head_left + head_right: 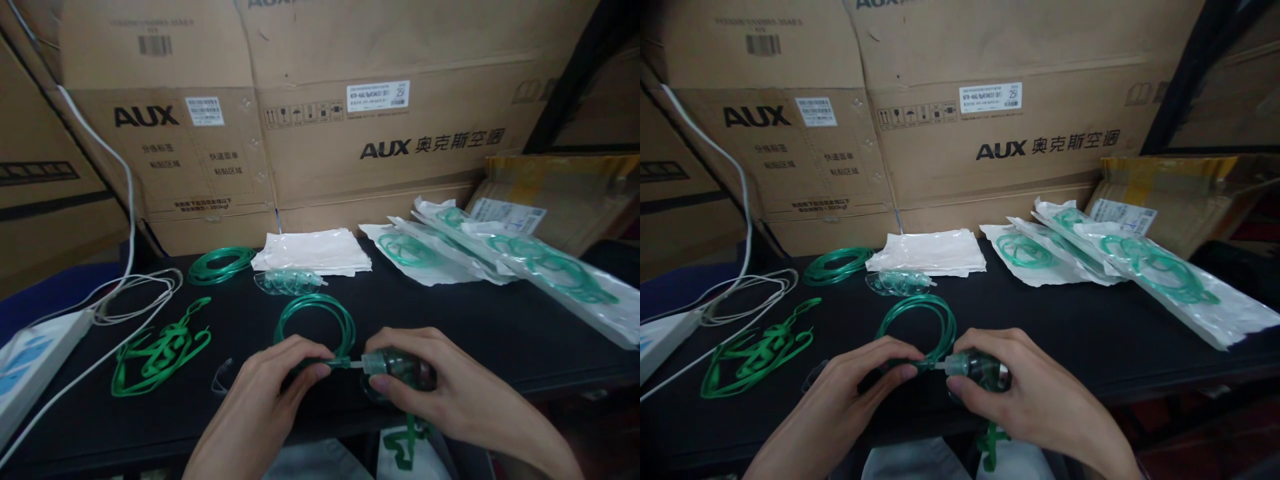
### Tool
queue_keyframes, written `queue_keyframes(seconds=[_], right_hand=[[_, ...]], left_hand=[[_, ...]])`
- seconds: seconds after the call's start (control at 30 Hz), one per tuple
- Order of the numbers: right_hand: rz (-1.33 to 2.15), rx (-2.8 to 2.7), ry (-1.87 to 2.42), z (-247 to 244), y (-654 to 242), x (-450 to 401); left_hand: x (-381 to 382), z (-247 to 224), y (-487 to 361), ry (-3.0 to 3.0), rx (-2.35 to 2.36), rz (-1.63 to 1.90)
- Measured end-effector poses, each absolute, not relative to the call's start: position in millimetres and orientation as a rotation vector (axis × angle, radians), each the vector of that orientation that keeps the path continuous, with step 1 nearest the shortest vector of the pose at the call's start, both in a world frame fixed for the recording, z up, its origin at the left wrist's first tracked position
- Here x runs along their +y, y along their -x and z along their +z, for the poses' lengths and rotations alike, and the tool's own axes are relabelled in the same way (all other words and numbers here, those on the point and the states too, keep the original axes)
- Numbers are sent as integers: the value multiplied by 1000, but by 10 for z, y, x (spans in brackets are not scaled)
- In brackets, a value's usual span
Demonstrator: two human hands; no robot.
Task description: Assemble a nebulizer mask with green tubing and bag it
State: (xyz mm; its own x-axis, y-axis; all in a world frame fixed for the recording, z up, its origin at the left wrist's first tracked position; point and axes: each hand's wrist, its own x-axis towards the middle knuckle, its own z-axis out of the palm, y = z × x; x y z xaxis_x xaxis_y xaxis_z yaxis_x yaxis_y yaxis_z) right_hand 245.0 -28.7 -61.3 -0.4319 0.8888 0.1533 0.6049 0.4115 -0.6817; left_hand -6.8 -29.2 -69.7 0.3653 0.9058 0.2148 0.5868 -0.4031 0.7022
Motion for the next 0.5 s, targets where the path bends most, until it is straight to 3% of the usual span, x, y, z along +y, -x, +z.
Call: queue_keyframes(seconds=[0.5], right_hand=[[734,-2193,1209,-613,-2436,-288]], left_hand=[[-276,-716,-24,-2147,1241,786]])
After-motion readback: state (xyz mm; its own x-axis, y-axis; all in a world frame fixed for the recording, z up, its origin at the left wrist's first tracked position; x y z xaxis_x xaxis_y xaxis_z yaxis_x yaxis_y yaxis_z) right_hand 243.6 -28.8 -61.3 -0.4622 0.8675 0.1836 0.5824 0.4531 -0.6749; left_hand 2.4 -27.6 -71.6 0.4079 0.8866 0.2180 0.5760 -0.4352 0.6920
